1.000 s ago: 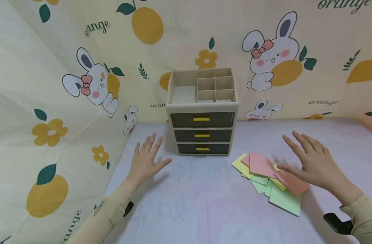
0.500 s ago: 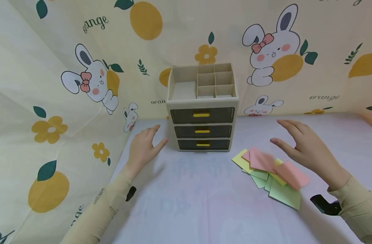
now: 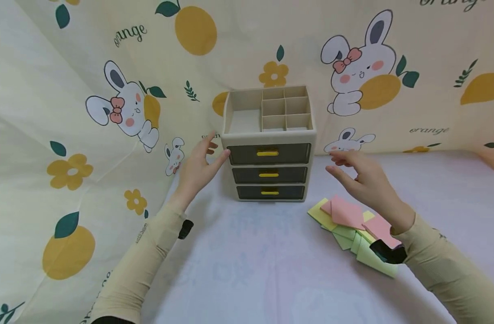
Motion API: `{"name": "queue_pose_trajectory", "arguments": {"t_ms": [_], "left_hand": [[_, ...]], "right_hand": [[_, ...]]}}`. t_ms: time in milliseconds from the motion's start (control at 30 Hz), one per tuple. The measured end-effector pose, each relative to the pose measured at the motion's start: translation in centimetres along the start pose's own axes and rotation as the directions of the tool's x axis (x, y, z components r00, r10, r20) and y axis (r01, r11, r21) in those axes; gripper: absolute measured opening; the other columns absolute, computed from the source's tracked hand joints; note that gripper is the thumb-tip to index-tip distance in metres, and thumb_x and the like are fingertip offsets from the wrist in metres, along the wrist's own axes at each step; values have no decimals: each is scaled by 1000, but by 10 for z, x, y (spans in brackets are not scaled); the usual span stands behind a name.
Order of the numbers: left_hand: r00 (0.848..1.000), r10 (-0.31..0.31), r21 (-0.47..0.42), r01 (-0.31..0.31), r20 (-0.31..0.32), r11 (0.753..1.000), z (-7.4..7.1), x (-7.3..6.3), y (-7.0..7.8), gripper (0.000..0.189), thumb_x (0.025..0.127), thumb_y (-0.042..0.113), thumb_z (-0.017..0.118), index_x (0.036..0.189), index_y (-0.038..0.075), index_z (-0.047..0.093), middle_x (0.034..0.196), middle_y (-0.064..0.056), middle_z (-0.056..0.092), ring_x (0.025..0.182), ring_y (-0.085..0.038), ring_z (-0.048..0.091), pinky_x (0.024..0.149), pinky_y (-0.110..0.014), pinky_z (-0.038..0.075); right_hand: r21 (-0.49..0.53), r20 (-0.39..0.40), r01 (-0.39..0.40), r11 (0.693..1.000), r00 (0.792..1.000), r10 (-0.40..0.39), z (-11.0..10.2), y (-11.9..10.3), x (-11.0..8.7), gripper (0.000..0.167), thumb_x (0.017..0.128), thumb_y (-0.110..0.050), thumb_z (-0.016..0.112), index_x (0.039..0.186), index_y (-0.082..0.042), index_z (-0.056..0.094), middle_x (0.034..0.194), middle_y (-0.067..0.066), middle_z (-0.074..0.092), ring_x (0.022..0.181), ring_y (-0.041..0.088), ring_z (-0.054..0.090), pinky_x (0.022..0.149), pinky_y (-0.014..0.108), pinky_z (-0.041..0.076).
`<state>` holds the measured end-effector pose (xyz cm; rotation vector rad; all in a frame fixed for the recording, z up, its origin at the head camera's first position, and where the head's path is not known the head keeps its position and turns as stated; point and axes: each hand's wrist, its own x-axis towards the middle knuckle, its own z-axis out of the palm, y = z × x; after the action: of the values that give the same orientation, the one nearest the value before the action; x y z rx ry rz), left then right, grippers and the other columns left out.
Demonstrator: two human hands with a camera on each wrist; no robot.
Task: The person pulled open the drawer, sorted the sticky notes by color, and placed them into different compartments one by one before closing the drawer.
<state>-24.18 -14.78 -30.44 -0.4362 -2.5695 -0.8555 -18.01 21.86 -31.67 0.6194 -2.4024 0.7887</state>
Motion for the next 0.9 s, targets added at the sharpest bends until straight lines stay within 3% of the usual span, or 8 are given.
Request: {"name": "queue_pose_trajectory", "arguments": {"t_ms": [167,300,500,667,767,900], "left_hand": [[997,-45,-193,55,57,980,0,18,6,63,89,53,54,144,32,32,128,-13,53,105,-28,59,84,-42,50],[994,-52,-291,77,94,954,2,31,8,56,91,48,54,142,32,37,131,-14,47,108,-31,58,86,-42,51],[979,-71,-401,145,192,904,6,40,7,51,94,45,50,142,35,36,148,-7,33,124,-33,48,94,-46,47],[952,-128,-493,256,279,831,12,40,0,50,95,44,50,141,45,31,154,-4,26,126,-32,46,92,-49,46],[944,-129,-546,283,303,789,17,41,-3,50,95,43,49,140,46,29,152,-7,28,123,-30,48,92,-50,46],[942,-113,-578,286,316,764,22,44,-5,50,96,46,46,141,48,25,151,-7,29,122,-29,45,94,-53,43]], "right_hand": [[151,-47,3,988,999,4,18,-8,16,31,88,-11,64,118,-5,61,95,8,68,82,-7,52,73,8,41],[283,-42,-55,957,997,70,32,-16,28,29,90,-11,62,118,-7,61,89,9,68,75,-10,55,64,9,41],[513,72,-189,837,981,177,55,-24,41,28,94,-18,56,121,-8,59,90,19,66,74,2,65,67,19,52],[599,158,-261,757,965,207,76,-28,45,31,95,-24,55,122,-7,57,97,21,67,77,4,67,72,21,54],[653,179,-282,703,959,218,87,-30,47,33,94,-25,55,122,-6,57,98,15,68,79,7,68,73,22,54],[735,170,-290,613,954,248,96,-33,51,35,93,-22,58,121,-2,57,96,2,71,82,8,68,76,25,55]]}}
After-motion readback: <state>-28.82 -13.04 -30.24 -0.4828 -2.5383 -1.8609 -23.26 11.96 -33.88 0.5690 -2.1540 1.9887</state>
